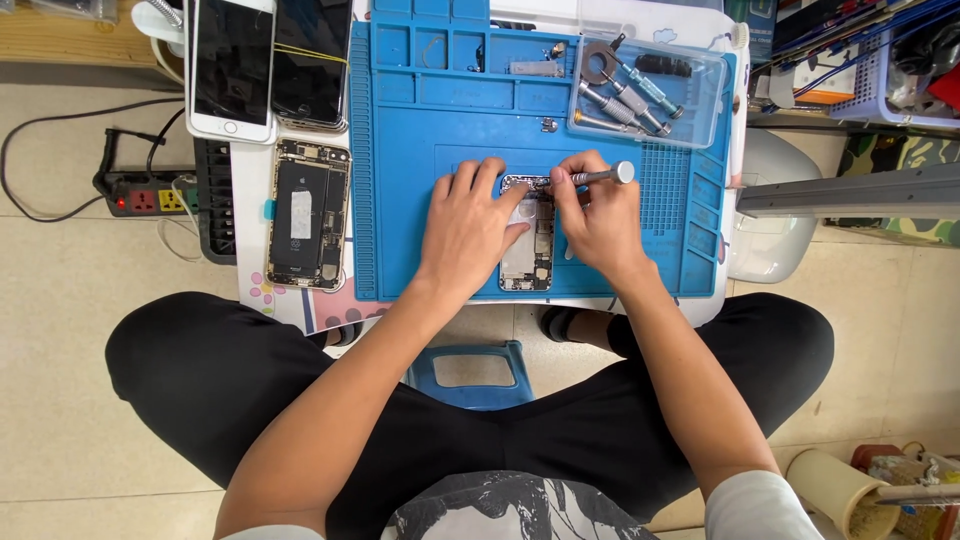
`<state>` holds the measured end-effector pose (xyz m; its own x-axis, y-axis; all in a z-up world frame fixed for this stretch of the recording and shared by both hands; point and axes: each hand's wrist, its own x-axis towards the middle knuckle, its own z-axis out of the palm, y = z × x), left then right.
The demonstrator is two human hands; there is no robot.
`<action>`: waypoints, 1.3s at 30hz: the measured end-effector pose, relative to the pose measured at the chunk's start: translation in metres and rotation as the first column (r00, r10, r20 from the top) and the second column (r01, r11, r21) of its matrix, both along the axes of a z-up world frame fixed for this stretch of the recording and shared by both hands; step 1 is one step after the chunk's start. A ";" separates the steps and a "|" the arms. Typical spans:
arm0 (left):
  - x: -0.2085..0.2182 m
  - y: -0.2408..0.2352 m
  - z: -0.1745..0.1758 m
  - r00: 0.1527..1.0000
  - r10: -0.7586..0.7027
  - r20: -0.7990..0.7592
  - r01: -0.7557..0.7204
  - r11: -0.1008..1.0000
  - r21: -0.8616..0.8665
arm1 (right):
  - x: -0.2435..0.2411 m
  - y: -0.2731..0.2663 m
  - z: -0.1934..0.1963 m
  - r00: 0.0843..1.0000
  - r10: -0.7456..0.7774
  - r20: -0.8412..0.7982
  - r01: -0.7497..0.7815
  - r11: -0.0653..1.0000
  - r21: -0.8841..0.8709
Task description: The person repairs a disassembled smartphone on a blue work mat. They use tweezers to remove and place small components and a screwdriver to tighten screws on the device's internal frame.
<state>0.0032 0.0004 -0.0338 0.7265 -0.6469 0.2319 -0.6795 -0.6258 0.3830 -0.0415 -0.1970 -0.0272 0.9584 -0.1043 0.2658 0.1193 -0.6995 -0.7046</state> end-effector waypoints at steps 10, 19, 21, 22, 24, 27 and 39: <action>-0.002 -0.001 -0.002 1.000 0.009 0.001 -0.009 1.000 -0.001 | 0.000 -0.001 0.001 1.000 0.008 -0.009 -0.009 0.999 -0.050; -0.001 -0.002 -0.003 1.000 -0.011 0.027 0.010 0.999 0.036 | 0.000 -0.001 0.002 1.000 -0.001 -0.012 0.000 0.996 -0.086; -0.001 -0.001 -0.002 0.999 -0.012 0.033 0.010 0.999 0.041 | 0.000 0.000 0.004 1.000 0.005 -0.015 -0.006 0.995 -0.101; -0.001 -0.001 -0.002 0.999 -0.010 0.044 0.008 0.999 0.047 | -0.001 0.001 0.006 1.000 0.013 -0.022 -0.015 0.995 -0.101; -0.001 -0.002 -0.002 0.999 -0.010 0.053 0.008 0.999 0.050 | -0.001 0.001 0.008 0.999 0.020 -0.032 -0.023 0.994 -0.104; -0.001 -0.001 -0.002 0.999 -0.008 0.046 0.006 0.999 0.047 | -0.001 -0.001 0.005 0.999 0.014 -0.040 -0.017 0.997 -0.079; -0.002 0.000 -0.004 0.999 -0.022 0.038 0.021 0.999 0.029 | -0.002 0.001 0.009 0.997 0.017 -0.073 -0.022 0.998 -0.065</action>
<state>0.0015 0.0005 -0.0376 0.7037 -0.6688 0.2401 -0.7063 -0.6216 0.3387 -0.0436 -0.1960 -0.0187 0.9770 -0.0698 0.2016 0.0841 -0.7427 -0.6644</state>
